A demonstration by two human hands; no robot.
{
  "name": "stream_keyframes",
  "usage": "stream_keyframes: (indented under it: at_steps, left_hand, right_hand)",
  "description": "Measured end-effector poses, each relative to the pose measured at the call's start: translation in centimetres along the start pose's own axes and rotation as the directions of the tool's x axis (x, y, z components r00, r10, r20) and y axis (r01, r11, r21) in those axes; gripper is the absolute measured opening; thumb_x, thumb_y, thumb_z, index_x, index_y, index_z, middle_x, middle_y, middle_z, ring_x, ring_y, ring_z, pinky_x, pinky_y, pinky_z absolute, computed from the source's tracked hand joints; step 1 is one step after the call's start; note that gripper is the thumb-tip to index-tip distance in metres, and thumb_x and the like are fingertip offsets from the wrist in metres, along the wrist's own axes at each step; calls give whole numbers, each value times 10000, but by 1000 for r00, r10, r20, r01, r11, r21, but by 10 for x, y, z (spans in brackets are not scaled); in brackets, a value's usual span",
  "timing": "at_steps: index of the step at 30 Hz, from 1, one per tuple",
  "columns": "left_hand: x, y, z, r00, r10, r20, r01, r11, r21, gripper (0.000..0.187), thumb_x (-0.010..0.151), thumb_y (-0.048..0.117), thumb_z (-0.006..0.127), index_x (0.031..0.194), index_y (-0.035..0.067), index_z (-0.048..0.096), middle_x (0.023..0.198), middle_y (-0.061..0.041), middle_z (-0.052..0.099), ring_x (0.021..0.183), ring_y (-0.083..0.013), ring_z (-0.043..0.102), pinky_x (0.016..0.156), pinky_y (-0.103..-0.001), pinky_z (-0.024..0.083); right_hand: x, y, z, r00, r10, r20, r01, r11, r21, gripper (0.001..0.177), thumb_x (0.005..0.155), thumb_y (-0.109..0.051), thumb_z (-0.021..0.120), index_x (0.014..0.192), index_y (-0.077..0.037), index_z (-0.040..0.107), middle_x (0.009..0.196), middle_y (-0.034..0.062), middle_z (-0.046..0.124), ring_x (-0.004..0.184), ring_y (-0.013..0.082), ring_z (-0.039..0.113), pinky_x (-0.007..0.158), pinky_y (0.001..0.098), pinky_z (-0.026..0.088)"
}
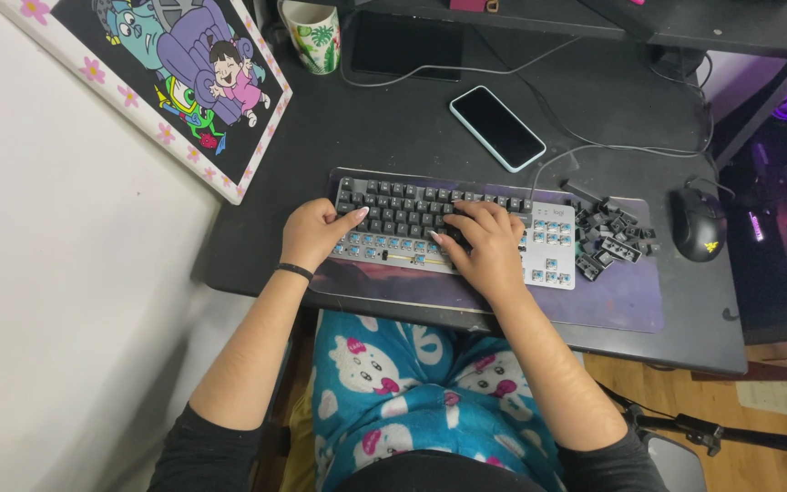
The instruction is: Assembling a mechanical keyboard by inserting switches or keycaps into the PCB
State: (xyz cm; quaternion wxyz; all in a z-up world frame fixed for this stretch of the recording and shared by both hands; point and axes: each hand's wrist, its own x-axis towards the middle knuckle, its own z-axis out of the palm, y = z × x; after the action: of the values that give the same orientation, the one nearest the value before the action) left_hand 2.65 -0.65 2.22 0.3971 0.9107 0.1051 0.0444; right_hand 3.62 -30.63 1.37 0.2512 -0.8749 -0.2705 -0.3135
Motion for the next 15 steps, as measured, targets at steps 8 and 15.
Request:
stream_keyframes:
  at_steps: [8, 15]
  left_hand:
    - [-4, 4, -2, 1000, 4, 9, -4, 1000, 10, 612, 878, 606, 777, 653, 109, 498, 650, -99, 536, 721, -324, 644, 675, -381, 499]
    - [2, -7, 0, 1000, 6, 19, -6, 1000, 0, 620, 917, 661, 730, 672, 120, 552, 670, -73, 552, 741, -285, 652, 696, -357, 516]
  right_hand:
    - [-1, 0, 1, 1000, 8, 12, -8, 1000, -11, 254, 934, -419, 815, 1106, -236, 778, 1214, -49, 730, 1216, 182, 595, 963, 368, 324]
    - [-1, 0, 0, 1000, 6, 10, -5, 1000, -20, 260, 938, -423, 812, 1112, -234, 774, 1225, -45, 728, 1225, 181, 593, 962, 363, 332]
